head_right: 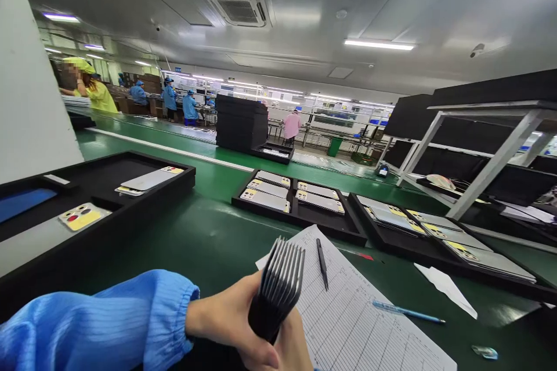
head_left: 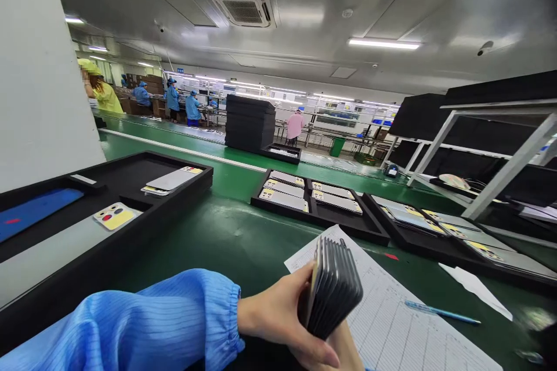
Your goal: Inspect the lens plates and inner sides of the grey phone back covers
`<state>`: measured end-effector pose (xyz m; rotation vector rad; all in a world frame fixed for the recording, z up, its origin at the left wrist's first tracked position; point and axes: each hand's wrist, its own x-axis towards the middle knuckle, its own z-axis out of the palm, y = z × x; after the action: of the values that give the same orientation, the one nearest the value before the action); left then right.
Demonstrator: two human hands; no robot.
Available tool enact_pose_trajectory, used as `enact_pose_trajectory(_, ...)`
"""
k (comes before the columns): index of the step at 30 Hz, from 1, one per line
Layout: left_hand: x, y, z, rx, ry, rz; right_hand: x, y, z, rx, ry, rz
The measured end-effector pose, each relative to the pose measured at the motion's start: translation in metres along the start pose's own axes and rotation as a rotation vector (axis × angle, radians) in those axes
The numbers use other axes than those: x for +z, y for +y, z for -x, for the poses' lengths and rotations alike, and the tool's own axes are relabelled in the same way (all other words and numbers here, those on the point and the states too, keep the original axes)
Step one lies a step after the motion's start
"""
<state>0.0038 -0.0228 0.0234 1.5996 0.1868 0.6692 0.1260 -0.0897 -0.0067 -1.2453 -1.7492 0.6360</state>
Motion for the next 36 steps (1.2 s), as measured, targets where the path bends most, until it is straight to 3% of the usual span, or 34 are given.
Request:
enact_pose_trajectory(5,-0.004,-0.021,0.005,-0.088,0.029,0.172,0.001,0.013,-0.006,0.071,-0.034,-0.059)
enact_pose_trajectory(10,-0.009,-0.034,0.016,-0.368,0.205,0.539,-0.001,0.008,-0.003,0.085,-0.008,-0.05)
enact_pose_trajectory(14,-0.015,-0.035,0.024,-0.518,0.304,0.669,-0.007,0.002,-0.01,0.145,-0.072,-0.141)
enact_pose_trajectory(18,-0.021,-0.028,0.026,-0.633,0.327,0.759,-0.009,0.004,-0.013,0.17,-0.058,-0.056)
enact_pose_trajectory(26,-0.025,-0.025,0.026,-0.687,0.28,0.869,-0.019,0.005,-0.015,0.248,0.008,0.064)
enact_pose_trajectory(31,-0.019,-0.017,0.027,-0.6,0.099,0.952,-0.026,0.004,-0.017,0.338,0.135,-0.073)
enact_pose_trajectory(36,-0.008,-0.016,0.035,-0.703,0.124,0.898,-0.016,0.001,-0.012,0.3,-0.006,-0.19)
